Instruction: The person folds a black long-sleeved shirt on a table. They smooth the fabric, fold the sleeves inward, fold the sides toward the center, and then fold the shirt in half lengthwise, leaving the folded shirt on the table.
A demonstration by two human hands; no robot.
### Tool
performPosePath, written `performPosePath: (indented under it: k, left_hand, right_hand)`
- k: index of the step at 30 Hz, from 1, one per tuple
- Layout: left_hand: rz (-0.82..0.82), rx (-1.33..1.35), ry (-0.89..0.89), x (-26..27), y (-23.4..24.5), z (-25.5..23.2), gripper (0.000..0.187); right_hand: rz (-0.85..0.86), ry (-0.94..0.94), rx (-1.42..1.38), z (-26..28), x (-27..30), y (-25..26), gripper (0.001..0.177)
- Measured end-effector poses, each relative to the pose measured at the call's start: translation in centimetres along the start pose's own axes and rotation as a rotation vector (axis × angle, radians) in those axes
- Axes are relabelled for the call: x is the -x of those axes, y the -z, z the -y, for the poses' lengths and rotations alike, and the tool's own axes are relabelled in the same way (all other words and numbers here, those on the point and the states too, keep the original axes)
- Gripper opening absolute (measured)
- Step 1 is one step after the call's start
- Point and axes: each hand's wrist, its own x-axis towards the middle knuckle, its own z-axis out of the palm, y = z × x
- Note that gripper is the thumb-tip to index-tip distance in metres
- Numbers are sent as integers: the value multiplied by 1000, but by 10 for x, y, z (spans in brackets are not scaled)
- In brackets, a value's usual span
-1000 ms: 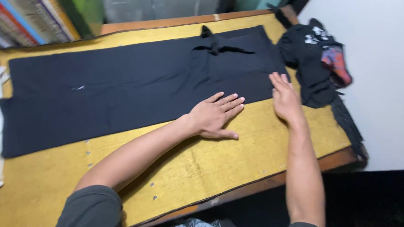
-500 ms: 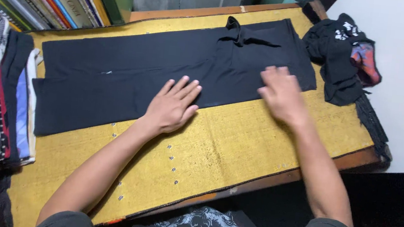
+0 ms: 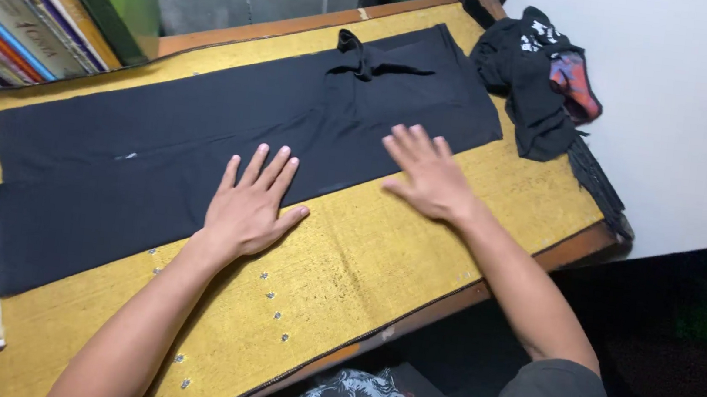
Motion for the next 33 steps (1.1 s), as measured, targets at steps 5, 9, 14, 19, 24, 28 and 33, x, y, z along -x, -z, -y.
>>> performPosePath:
  k: [5, 9, 14, 19, 24, 28, 33]
  left_hand:
    - [7, -8, 9, -1, -3, -1, 82]
    - [17, -17, 0, -1, 3, -2, 83]
    - [-86, 23, -61, -14, 1, -10, 72]
    - [-230, 91, -179, -62, -15, -18, 60]
    - [-175, 119, -181, -71, -9, -7, 71]
    - [-115, 121, -171, -63, -3, 3, 81]
    - [-92, 88, -147, -54, -2, 19, 86]
  right_hand:
    - [-43, -223, -87, -88, 15, -13, 84]
    - [-81, -276, -153, -110, 9, -22, 83]
    - [-143, -248, -121, -88, -2, -13, 76]
    - [-228, 1, -19, -24, -42, -8, 62]
    - [-101, 79, -142, 16, -71, -7, 64]
    - [-21, 53, -152, 21, -70, 1, 68]
    - [-42, 46, -133, 23, -72, 0, 69]
